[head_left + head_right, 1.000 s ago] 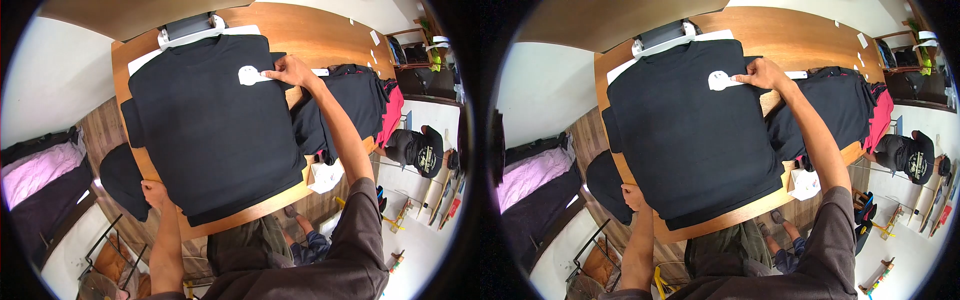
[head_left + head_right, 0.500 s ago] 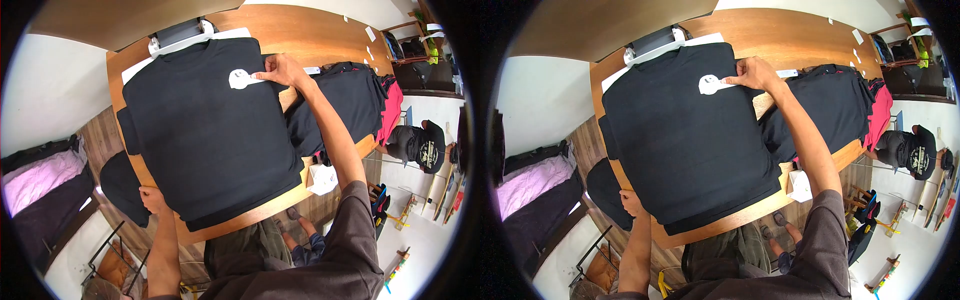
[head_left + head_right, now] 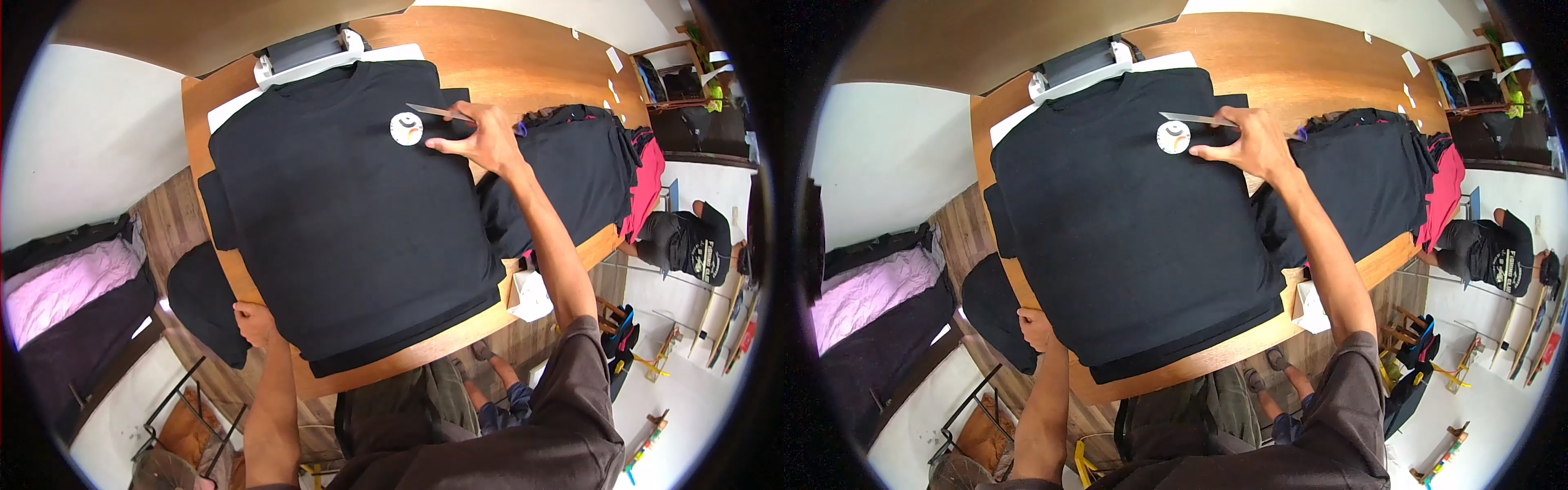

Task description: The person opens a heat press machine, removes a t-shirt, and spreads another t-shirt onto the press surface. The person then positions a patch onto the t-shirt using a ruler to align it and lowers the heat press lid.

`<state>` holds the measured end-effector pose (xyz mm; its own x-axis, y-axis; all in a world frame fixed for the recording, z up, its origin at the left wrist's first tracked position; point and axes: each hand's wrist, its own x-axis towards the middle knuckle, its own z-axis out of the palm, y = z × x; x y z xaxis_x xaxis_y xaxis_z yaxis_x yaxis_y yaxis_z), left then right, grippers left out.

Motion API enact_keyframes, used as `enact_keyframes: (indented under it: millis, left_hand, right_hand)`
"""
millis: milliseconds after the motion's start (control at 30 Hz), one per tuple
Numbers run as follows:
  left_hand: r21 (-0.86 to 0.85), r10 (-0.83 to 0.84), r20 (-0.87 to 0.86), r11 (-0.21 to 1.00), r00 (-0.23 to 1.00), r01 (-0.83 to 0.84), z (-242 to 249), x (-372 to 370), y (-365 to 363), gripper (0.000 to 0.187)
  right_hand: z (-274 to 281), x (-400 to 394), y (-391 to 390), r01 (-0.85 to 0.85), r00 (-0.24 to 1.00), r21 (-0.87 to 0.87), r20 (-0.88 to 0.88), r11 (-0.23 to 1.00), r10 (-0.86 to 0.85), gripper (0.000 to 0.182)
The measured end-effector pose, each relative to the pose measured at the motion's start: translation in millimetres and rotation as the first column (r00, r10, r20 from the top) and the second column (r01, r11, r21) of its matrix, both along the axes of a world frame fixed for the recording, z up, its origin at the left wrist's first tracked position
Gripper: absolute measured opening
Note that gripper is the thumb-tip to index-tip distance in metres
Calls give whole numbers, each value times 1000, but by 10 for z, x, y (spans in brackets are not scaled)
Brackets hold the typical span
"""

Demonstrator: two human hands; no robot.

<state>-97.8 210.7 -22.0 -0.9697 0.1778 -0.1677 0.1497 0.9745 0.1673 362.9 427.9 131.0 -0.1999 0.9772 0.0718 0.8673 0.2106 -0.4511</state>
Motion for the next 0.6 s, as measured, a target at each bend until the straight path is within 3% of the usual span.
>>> enact_keyframes:
  millis: [67,100,333,467,533,600]
  left_hand:
    - [10,-4,-10,1000,1000,4,-25,-6,-12,61]
    - [9,-3,-24,1000,1000,3,-40,3,-13,60]
    - [-10,11,-74,1000,997,-12,-90,-26,-27,59]
    - [-6,-5,-73,1000,997,5,-64,5,-20,59]
    - [7,-7,-57,1000,998,7,10,58,22,60]
    - [18,0,-33,1000,999,1,76,89,38,61]
  right_hand:
    - [-122,-112,40,-43,988,69,-146,997,53,57]
    - [-150,-149,75,-59,990,-7,-129,998,58,54]
    - [-263,-273,68,-101,994,-3,-46,995,101,50]
    - [-251,-185,55,-99,993,-8,-58,995,98,54]
    - [-212,-194,12,-124,984,89,-116,988,134,59]
    - [-115,-167,-22,-73,987,13,-145,997,74,62]
